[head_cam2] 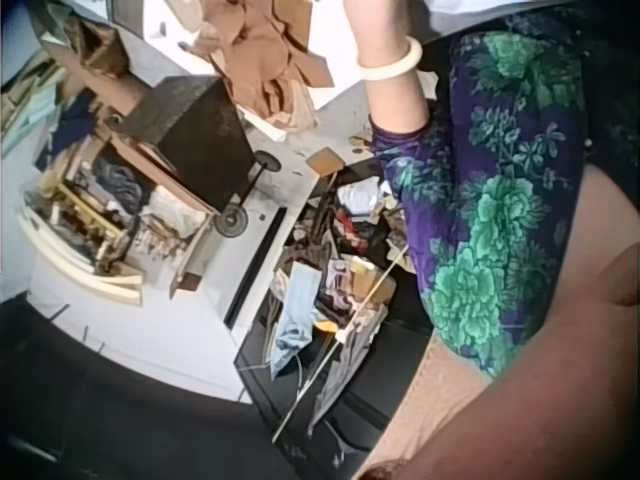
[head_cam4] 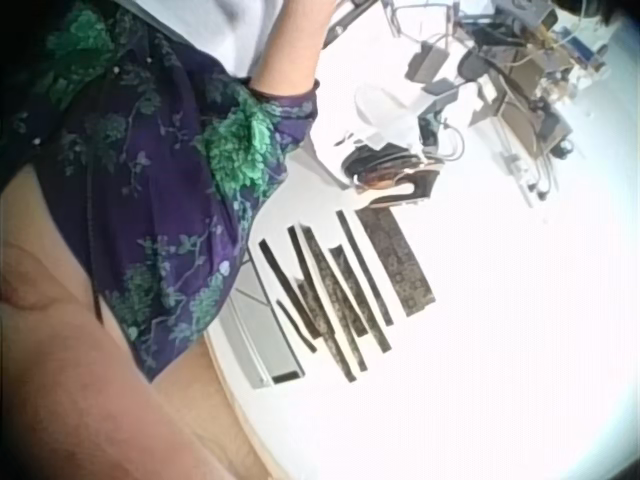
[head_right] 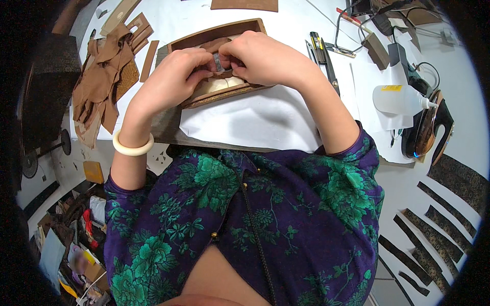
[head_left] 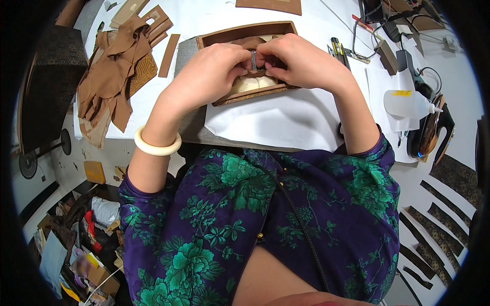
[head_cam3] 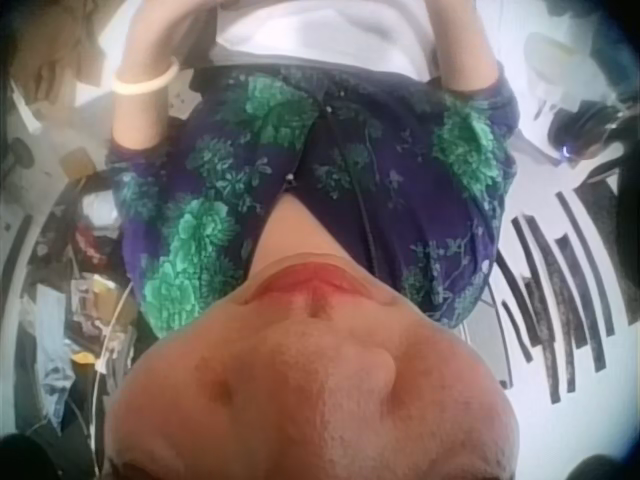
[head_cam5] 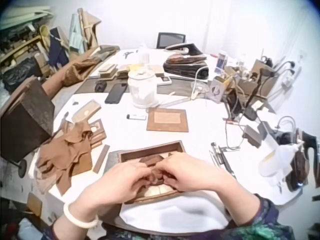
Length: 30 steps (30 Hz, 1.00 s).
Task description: The person arranges brown leather pieces inside a rectangular wooden box, folding and tucking them to fit the interior. They then use a yellow utility knife to trim excess leather along the box edges. The person continues to adjust and press the leather into place.
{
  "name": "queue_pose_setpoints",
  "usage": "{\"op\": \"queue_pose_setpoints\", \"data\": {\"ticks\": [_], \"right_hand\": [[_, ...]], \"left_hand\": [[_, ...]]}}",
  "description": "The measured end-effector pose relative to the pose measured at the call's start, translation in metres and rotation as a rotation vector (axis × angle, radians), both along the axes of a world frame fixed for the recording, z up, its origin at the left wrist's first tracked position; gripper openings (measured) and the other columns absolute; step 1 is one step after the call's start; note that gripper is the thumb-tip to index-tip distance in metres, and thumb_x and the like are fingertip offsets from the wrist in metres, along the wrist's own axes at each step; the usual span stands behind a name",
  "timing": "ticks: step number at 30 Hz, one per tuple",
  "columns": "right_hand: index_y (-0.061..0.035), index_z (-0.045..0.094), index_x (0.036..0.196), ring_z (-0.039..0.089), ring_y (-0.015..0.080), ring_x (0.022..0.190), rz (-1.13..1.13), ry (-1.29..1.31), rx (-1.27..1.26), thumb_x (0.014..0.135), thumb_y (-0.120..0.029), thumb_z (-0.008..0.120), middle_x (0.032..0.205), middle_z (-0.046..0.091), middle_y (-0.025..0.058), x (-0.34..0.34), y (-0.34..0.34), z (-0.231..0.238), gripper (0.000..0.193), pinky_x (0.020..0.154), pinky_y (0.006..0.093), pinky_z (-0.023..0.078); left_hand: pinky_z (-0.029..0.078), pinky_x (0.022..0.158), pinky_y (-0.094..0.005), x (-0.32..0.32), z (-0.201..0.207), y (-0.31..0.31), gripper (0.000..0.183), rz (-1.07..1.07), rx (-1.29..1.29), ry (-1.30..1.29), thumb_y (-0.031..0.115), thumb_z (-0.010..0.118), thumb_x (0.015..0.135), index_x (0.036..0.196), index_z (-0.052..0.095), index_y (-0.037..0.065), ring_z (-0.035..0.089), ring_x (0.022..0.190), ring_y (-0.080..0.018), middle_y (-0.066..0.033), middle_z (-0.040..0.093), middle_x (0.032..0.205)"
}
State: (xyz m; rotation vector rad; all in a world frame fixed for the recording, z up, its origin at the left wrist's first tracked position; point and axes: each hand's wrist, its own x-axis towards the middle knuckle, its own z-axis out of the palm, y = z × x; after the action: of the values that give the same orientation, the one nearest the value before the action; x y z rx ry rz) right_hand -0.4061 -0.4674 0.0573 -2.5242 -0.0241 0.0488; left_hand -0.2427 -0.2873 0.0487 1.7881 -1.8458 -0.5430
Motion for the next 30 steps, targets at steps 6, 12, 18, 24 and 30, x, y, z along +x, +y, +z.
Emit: {"op": "queue_pose_setpoints", "data": {"ticks": [6, 12, 18, 24, 30], "right_hand": [[0.0018, 0.07, 0.096, 0.069, 0.0367, 0.083, 0.097, 0.055, -0.002, 0.09, -0.001, 0.075, 0.088, 0.071, 0.0177, 0.0, -0.001, 0.003, 0.009, 0.076, 0.0444, 0.055], [0.0007, 0.07, 0.096, 0.068, 0.0376, 0.082, 0.031, -0.003, -0.04, 0.091, -0.002, 0.075, 0.087, 0.071, 0.0168, 0.002, 0.0, -0.005, 0.008, 0.075, 0.0442, 0.055], [-0.0001, 0.066, 0.097, 0.065, 0.0376, 0.077, -0.003, -0.083, 0.009, 0.092, 0.0, 0.073, 0.085, 0.07, 0.016, 0.002, 0.002, -0.005, 0.009, 0.072, 0.0431, 0.053], [-0.0004, 0.063, 0.098, 0.066, 0.0385, 0.079, -0.015, -0.168, 0.019, 0.092, -0.001, 0.072, 0.086, 0.069, 0.0164, 0.002, 0.004, -0.008, 0.011, 0.071, 0.0449, 0.053], [-0.001, 0.062, 0.098, 0.066, 0.0389, 0.08, 0.012, -0.12, -0.054, 0.091, -0.002, 0.072, 0.087, 0.069, 0.0162, 0.001, 0.004, -0.008, 0.012, 0.071, 0.0456, 0.053]], "left_hand": [[0.054, 0.088, -0.0475, 0.002, 0.004, 0.009, 0.014, -0.104, 0.019, -0.039, -0.005, 0.068, 0.092, 0.105, 0.074, -0.004, 0.066, 0.1, -0.039, -0.0182, 0.069, 0.1], [0.056, 0.091, -0.047, 0.001, 0.003, 0.009, 0.023, -0.09, -0.012, -0.094, -0.005, 0.067, 0.086, 0.106, 0.078, -0.001, 0.067, 0.104, -0.0377, -0.0165, 0.071, 0.102], [0.055, 0.089, -0.0494, 0.001, -0.002, 0.008, 0.02, -0.06, -0.006, -0.085, -0.007, 0.066, 0.089, 0.107, 0.075, -0.004, 0.066, 0.102, -0.0399, -0.0184, 0.069, 0.102], [0.055, 0.088, -0.0494, -0.006, -0.003, 0.001, 0.009, 0.042, -0.121, -0.031, -0.005, 0.065, 0.093, 0.1, 0.069, -0.005, 0.067, 0.099, -0.0411, -0.0187, 0.068, 0.101], [0.055, 0.087, -0.0485, -0.002, -0.006, 0.005, 0.02, -0.015, -0.06, -0.074, -0.006, 0.063, 0.092, 0.108, 0.073, -0.002, 0.067, 0.099, -0.0401, -0.018, 0.068, 0.101]]}}
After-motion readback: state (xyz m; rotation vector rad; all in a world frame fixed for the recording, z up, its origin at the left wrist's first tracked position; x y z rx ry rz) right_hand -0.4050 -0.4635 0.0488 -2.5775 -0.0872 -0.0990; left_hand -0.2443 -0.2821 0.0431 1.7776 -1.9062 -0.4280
